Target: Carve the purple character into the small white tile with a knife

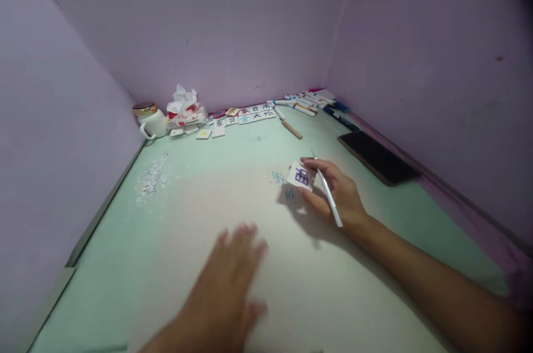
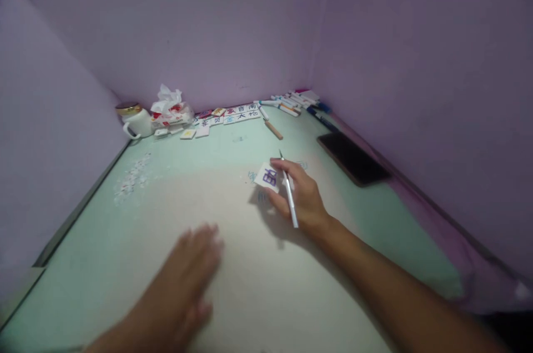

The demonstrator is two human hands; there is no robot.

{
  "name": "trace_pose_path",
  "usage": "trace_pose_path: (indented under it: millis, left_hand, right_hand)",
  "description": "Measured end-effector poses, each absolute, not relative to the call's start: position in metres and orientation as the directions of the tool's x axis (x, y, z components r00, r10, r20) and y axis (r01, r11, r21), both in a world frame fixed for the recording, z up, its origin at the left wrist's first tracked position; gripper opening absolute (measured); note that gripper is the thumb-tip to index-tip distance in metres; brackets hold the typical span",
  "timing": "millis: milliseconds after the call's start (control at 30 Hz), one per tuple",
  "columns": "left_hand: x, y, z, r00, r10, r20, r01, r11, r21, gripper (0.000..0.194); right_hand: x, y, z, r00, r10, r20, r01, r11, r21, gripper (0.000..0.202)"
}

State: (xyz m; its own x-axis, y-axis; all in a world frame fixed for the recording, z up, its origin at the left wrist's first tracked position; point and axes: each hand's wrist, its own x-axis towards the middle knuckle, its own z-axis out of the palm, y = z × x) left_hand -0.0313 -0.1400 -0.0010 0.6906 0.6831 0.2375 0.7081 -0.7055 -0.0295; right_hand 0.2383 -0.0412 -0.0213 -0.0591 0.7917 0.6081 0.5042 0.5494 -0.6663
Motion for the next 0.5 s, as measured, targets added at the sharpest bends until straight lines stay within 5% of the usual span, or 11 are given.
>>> trace_pose_path:
  millis: [67, 200, 333, 400, 500]
  left_hand:
    - [-0.038, -0.169, -0.013, 0.836, 0.487, 0.254, 0.525, -0.844, -0.109, 0.055]
    - [-0.102, -0.161, -0.030, 0.609, 0.788, 0.093, 0.789, -0.590, -0.169, 0.060]
    - [-0.133, -0.106, -0.023, 0.263, 0.894, 0.362, 0.963, -0.219, -0.161, 0.053]
    - [-0.101, -0.087, -0.015, 0.272, 0.870, 0.411, 0.962, -0.254, -0.100, 0.053]
    - [-0.011, -0.078, -0.008, 0.455, 0.872, 0.179, 0.885, -0.465, 0.016, 0.054]
  right_hand:
    - [0.238, -0.041, -0.021, 0.064, 0.793, 0.606, 0.501, 0.499, -0.707, 0.043]
    - [0.239, -0.038, -0.025, 0.230, 0.790, 0.568, 0.409, 0.451, -0.794, 0.045]
    - [0.240, -0.032, -0.030, 0.360, 0.741, 0.568, 0.301, 0.484, -0.822, 0.046]
    - [0.241, -0.032, -0.028, 0.402, 0.714, 0.573, 0.254, 0.514, -0.819, 0.046]
    - [0.239, -0.037, -0.021, 0.455, 0.694, 0.559, 0.197, 0.533, -0.823, 0.044]
